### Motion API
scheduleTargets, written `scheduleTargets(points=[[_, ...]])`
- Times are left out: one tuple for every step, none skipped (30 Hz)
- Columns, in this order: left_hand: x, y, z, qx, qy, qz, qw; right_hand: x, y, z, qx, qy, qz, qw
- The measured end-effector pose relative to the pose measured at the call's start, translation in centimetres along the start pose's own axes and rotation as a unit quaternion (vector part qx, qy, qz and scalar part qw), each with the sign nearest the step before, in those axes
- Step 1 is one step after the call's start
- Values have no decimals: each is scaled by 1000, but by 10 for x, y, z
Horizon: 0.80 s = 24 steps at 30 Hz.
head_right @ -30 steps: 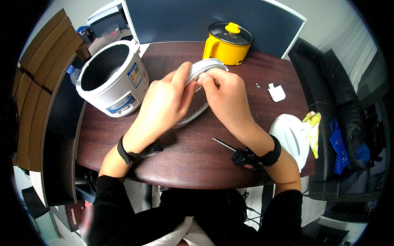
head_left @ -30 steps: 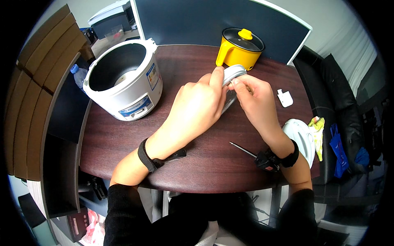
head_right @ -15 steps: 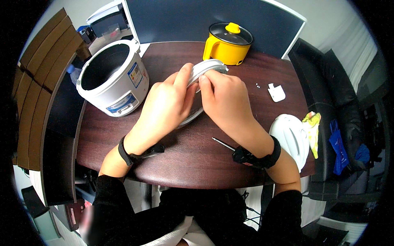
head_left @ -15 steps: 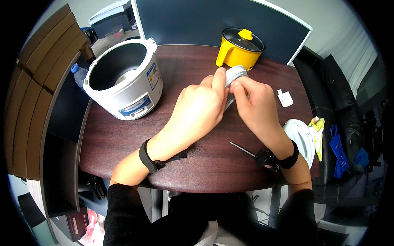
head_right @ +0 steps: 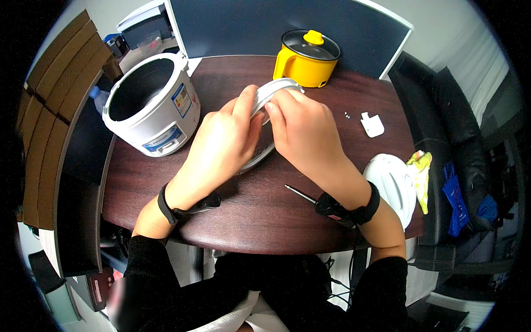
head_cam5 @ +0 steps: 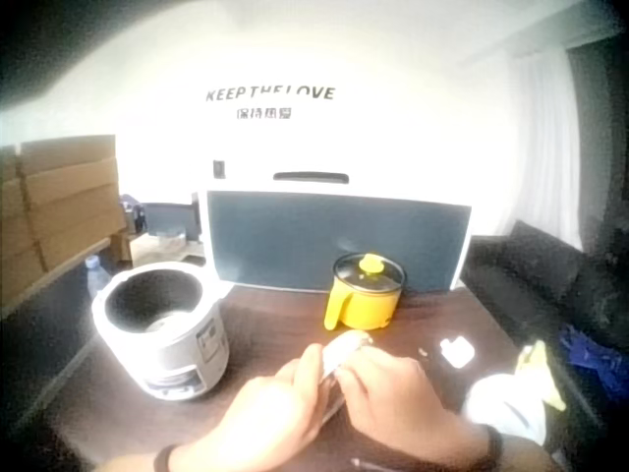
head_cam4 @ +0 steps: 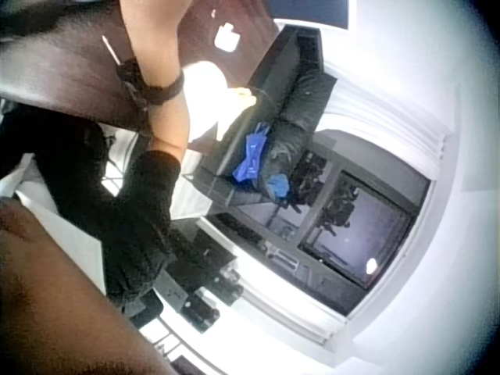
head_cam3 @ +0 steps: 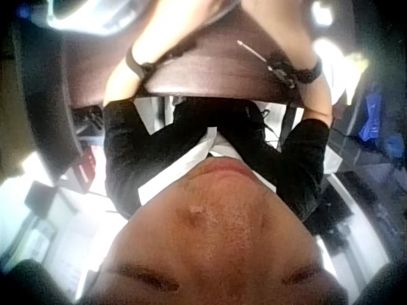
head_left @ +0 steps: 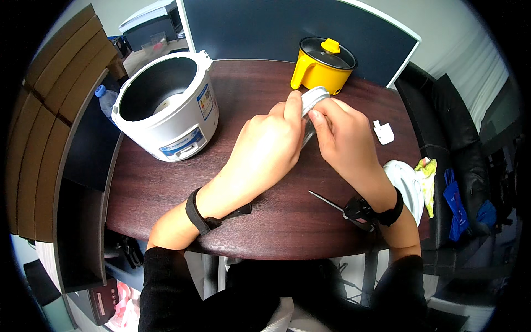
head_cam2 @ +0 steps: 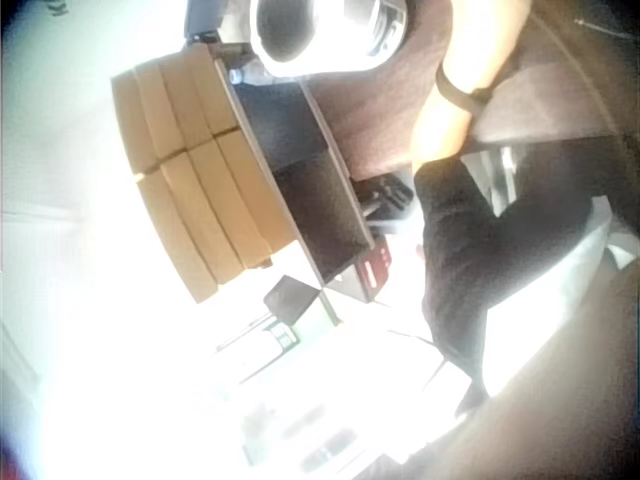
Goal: The person is repairing a white plastic lid for a rice cooker. They repeatedly insert small white plastic clips into the lid's rim by hand and use a screwdriver to pry and adjust the clips into place. The person works on the lid at a table, occasionally rotating it to access different sections.
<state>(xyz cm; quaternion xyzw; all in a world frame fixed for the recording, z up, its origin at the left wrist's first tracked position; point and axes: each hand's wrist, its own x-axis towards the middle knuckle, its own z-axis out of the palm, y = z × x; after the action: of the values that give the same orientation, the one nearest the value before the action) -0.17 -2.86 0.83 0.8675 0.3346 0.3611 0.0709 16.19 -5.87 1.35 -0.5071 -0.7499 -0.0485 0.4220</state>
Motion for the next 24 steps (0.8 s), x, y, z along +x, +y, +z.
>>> scheduleTargets(points=[[0,0,0,3,1,-1,1000,-1,3,2,57,-5,32,998],[0,1,1,3,2,0,1000,-2,6,5,113,-9,64,992],[0,1,1,3,2,1,1000,-2,8,6,168,-13,96,981],[0,1,2,2,3,2,1000,-1,9,4,217,-40,139,965],[0,1,1,3,0,1,1000,0,10,0,266,-67,181,944],[0,1,0,4,-2,0,1000,1,7,-3,257,-77,188,945],[0,1,-1,4,-5,-1,1000,1,5,-6,248,-87,196,945],[0,0,-1,4,-3,-2,1000,2,-1,-9,182,-80,167,966],[-1,-1,-1,4,-1,-4,1000,2,-4,-9,114,-72,137,981],[-1,-1,-2,3,1,-6,1000,2,-4,-8,73,-53,89,992],[0,-1,-1,1,-1,-6,1000,0,-4,-8,28,-32,44,998],[1,-1,-1,-1,-3,-5,1000,-1,-3,-8,-18,-12,-2,1000],[1,-1,0,-3,-4,-5,1000,-1,-1,-8,-36,-12,-22,999],[1,-1,-1,-3,-5,-8,1000,1,0,-7,-53,-11,-43,998],[1,0,-1,-2,-7,-11,1000,2,2,-5,-70,-9,-63,996],[1,0,-1,-2,-8,-14,1000,1,3,-2,-59,6,-57,997],[1,0,0,4,-4,-14,1000,0,4,3,-48,20,-53,997],[0,0,1,9,0,-14,1000,-1,5,7,-38,34,-48,998],[0,0,2,14,3,-14,1000,-1,7,8,37,18,11,999],[-1,0,2,14,5,-12,1000,-2,9,10,111,2,70,991],[-2,0,2,15,6,-10,1000,-1,11,10,184,-13,129,974],[-2,0,2,15,8,-8,1000,2,12,6,291,-65,211,931],[-2,0,1,11,2,-12,1000,7,14,-3,391,-115,288,867],[-1,0,-1,7,-3,-15,1000,9,16,-10,482,-163,358,783]])
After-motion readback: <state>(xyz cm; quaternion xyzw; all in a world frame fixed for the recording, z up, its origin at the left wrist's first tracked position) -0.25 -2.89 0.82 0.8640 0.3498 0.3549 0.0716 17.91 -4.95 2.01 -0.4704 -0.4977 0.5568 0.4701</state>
